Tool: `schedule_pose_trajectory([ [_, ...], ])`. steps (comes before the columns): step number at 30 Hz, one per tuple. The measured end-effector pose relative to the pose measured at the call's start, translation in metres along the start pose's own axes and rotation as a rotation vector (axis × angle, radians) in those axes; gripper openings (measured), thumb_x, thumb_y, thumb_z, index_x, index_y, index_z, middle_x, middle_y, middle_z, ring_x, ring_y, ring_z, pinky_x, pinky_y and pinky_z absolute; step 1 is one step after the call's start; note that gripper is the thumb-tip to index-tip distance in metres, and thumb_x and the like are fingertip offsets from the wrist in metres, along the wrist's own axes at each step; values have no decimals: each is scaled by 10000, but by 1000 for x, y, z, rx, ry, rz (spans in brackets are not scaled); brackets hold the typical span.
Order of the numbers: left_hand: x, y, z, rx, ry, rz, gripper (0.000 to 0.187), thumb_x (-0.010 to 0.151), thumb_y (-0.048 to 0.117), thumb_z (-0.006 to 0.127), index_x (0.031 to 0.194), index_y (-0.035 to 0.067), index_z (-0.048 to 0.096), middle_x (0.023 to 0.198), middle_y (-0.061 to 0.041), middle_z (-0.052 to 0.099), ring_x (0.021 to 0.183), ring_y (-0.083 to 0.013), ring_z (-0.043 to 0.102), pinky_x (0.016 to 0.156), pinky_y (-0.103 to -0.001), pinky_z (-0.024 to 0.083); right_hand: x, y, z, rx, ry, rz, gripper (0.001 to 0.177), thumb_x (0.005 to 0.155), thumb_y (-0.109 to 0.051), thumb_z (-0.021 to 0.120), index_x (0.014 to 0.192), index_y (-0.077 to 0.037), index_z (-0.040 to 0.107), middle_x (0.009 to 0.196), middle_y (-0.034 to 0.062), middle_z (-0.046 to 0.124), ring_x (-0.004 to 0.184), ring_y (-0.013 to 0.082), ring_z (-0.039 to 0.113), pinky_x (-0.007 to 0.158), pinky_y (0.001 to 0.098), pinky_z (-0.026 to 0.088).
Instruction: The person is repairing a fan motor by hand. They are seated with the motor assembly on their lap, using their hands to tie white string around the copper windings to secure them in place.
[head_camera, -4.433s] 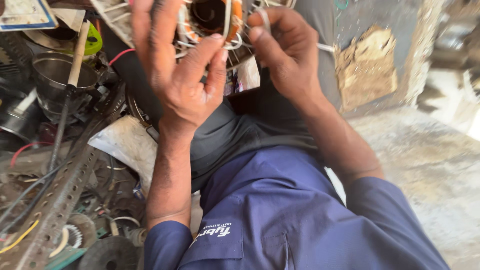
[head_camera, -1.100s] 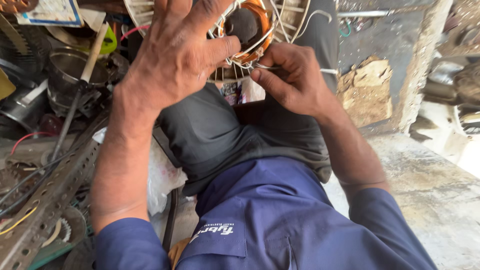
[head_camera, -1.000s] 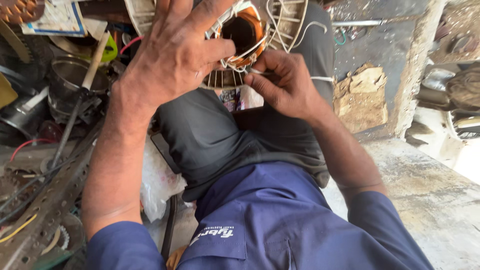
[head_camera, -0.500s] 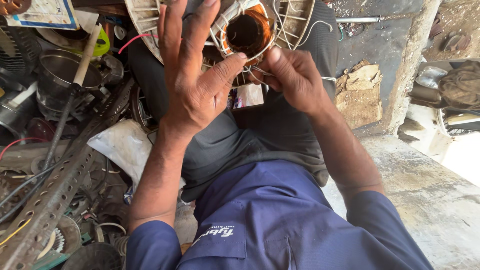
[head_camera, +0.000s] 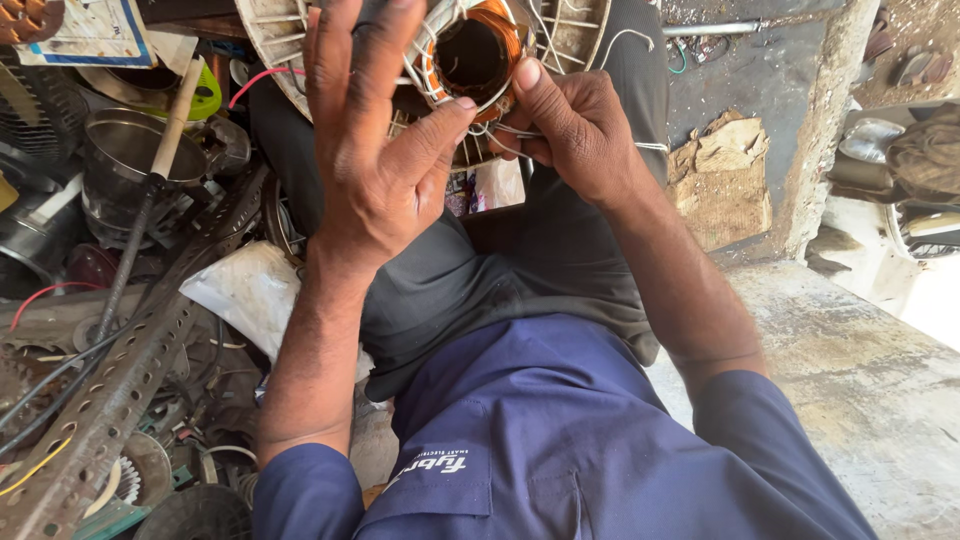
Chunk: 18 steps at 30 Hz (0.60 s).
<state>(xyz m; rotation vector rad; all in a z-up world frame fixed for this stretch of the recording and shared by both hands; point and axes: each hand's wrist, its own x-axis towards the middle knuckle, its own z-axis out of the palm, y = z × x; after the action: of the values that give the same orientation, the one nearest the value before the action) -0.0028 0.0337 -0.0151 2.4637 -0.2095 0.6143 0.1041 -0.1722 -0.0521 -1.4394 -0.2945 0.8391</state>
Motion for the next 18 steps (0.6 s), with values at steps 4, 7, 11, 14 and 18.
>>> schedule_pose_trajectory([
  [4,-14,0,2,0,48,40,103,1057,112,786,1154,119,818,1639,-182,327,1558,-433,244,1260,-639,244,0,3,-1,-61,0,-29,643,1111,-498,508,806,36,696,701,73,667,571,59,527,535,219,464],
  [7,-25,0,9,111,32,105,164,1014,116,738,1156,148,815,1681,-128,273,1592,-383,173,1276,-611,185,-1,3,-1,-89,5,-22,650,1109,-507,498,810,28,714,675,72,660,541,52,498,528,214,459],
  [11,-29,-3,18,217,37,145,186,996,120,708,1164,132,787,1704,-109,252,1614,-372,138,1282,-604,158,0,0,0,-74,1,-16,660,1117,-511,507,798,31,705,625,71,587,541,54,491,535,220,467],
  [14,-27,-2,17,194,43,140,217,984,95,710,1181,126,796,1688,-129,282,1589,-402,167,1277,-610,185,0,-1,0,-50,-19,-36,640,1102,-517,510,836,31,702,718,81,677,569,52,516,508,215,431],
  [18,-21,4,11,3,67,55,193,984,64,746,1174,87,770,1618,-195,353,1528,-490,254,1267,-644,282,1,-2,-1,-80,-20,-23,648,1094,-536,502,847,18,730,743,80,714,566,49,526,498,205,417],
])
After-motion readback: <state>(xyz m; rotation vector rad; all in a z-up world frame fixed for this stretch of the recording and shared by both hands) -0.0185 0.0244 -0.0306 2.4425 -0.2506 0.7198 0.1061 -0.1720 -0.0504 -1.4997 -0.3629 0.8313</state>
